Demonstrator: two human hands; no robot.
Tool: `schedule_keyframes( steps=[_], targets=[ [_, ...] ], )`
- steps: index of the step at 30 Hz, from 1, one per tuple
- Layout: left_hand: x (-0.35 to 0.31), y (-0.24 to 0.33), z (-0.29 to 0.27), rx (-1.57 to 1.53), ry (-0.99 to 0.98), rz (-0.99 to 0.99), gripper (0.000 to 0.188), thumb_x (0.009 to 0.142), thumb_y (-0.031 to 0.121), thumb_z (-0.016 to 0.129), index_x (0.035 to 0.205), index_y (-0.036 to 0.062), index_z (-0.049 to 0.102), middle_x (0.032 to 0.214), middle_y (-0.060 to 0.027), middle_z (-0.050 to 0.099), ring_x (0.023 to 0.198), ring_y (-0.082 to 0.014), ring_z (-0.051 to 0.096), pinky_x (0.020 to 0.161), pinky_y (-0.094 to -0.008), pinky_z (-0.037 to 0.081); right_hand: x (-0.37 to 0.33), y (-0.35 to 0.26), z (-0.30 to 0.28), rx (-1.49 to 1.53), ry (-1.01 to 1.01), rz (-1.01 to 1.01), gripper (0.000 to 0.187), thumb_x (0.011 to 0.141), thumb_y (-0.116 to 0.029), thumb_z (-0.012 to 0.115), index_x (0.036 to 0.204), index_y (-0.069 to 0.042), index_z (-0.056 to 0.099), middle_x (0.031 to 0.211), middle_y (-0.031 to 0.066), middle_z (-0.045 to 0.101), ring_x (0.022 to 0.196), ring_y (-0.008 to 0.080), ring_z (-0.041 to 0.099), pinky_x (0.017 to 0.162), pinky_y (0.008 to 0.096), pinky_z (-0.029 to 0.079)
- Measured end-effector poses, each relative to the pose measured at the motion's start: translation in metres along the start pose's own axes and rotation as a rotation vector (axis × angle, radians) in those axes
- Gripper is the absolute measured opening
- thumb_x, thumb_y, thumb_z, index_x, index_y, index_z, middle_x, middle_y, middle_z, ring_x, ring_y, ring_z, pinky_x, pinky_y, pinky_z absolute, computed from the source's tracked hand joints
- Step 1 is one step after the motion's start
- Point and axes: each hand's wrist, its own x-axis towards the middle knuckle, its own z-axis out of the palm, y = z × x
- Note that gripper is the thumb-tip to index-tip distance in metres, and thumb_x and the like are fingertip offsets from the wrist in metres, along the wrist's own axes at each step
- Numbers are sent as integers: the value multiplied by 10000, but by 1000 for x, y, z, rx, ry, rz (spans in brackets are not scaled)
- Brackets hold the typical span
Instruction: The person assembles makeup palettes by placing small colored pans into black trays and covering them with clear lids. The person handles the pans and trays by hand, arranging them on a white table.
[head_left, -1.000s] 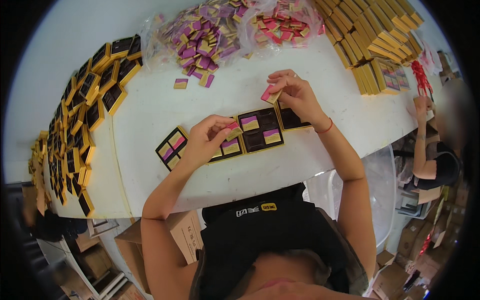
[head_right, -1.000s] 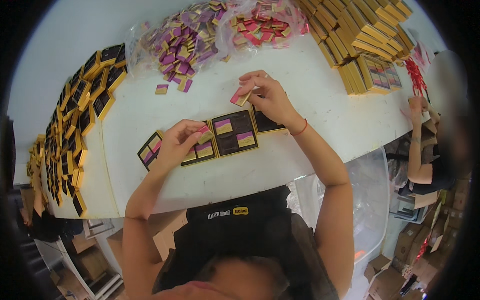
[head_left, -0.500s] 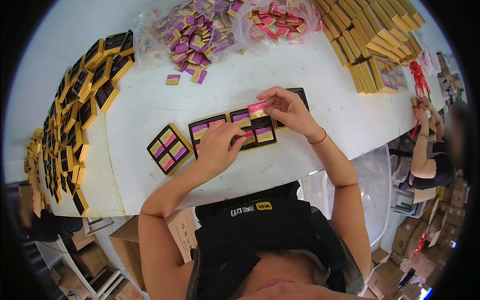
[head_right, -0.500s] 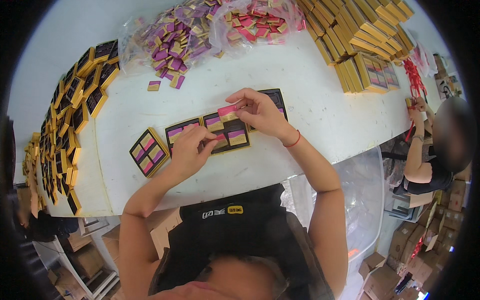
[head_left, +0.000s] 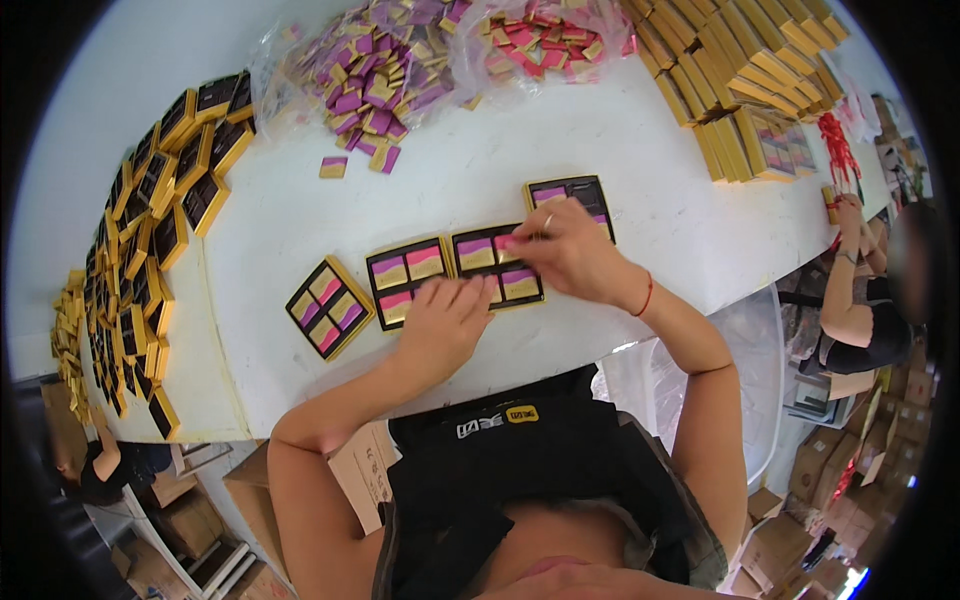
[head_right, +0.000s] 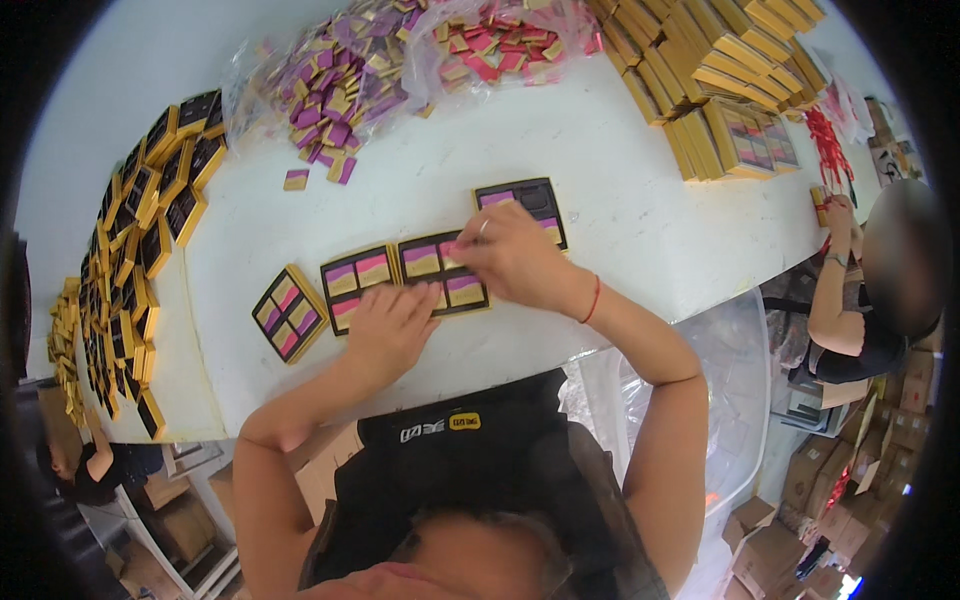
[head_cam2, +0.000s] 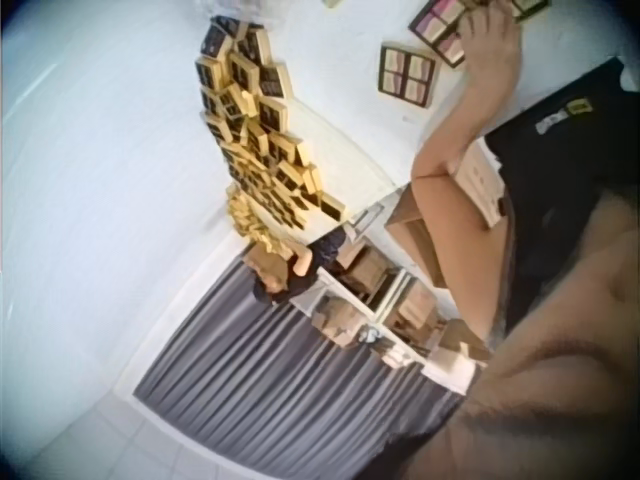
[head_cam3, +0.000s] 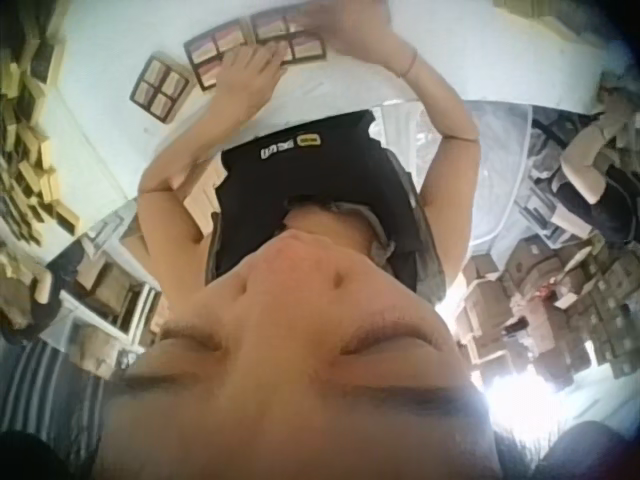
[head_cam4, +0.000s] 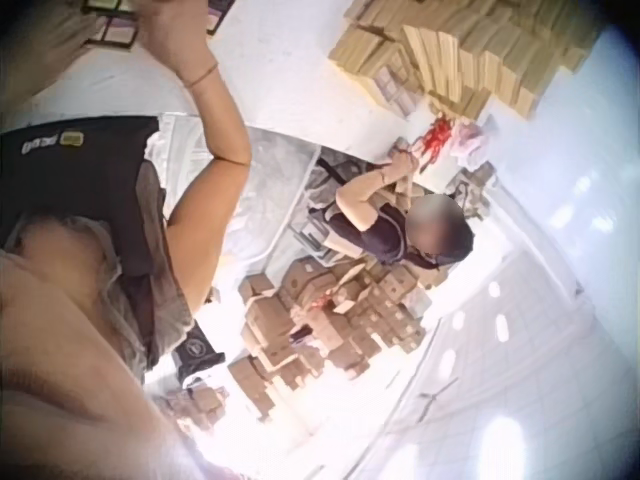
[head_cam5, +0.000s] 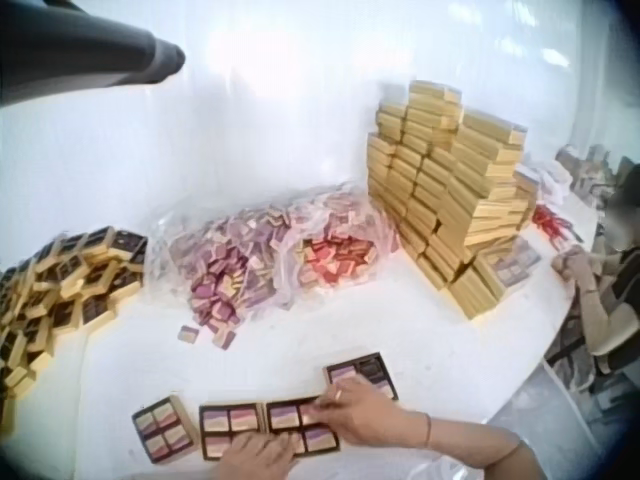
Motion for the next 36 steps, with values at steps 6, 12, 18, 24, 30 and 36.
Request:
schedule_keyframes(
  steps=[6, 12, 18, 24, 30, 36],
  targets=[
    [17, -12, -11, -217, 40, 1, 399, 714, 197, 786, 1068, 53, 670, 920, -50, 599, 848, -241, 573, 775, -379, 459, 2, 10, -16, 217, -202, 53, 149, 809, -29, 675, 955, -41, 704, 963, 81, 661, 932, 267, 615, 824, 374, 477],
    [156, -71, 1, -351, 254, -70, 177, 856, 74, 641, 1030, 55, 661, 990, -130, 653, 901, -344, 629, 767, -402, 503, 74, 175, -36, -86, 366, 296, 223, 839, -13, 570, 1008, -59, 708, 953, 162, 698, 886, 341, 662, 834, 425, 515],
    [288, -180, 100, -194, -146, -153, 245, 801, 84, 629, 1035, 71, 704, 1034, -143, 682, 965, -335, 651, 813, -426, 516, 96, 240, -16, -436, 37, 422, 251, 817, -14, 560, 1007, -74, 713, 911, 180, 690, 894, 324, 665, 771, 429, 519],
    [290, -159, 98, -371, -136, -340, 219, 799, 126, 668, 999, 53, 718, 1025, -150, 695, 900, -281, 673, 803, -383, 524, 68, 199, -49, 842, 656, 718, 242, 981, -95, 495, 1153, 3, 634, 1034, 100, 691, 995, 186, 665, 847, 318, 545],
    [249, -124, 57, -1133, -115, -514, 210, 958, 115, 569, 1149, 43, 619, 985, -45, 676, 872, -124, 643, 775, -272, 505, 21, 115, -74, 1540, 471, 614, 339, 988, -37, 432, 1294, 97, 488, 1234, 164, 609, 1116, 233, 629, 1016, 310, 505],
    [170, -62, -1, -1385, -243, -617, 258, 964, 95, 556, 1218, 64, 525, 1036, -84, 663, 925, -154, 641, 824, -289, 500, -30, 80, -60, 1207, 331, 749, 234, 975, -97, 547, 1196, -26, 583, 1086, 66, 681, 955, 114, 637, 819, 249, 510]
  ],
)
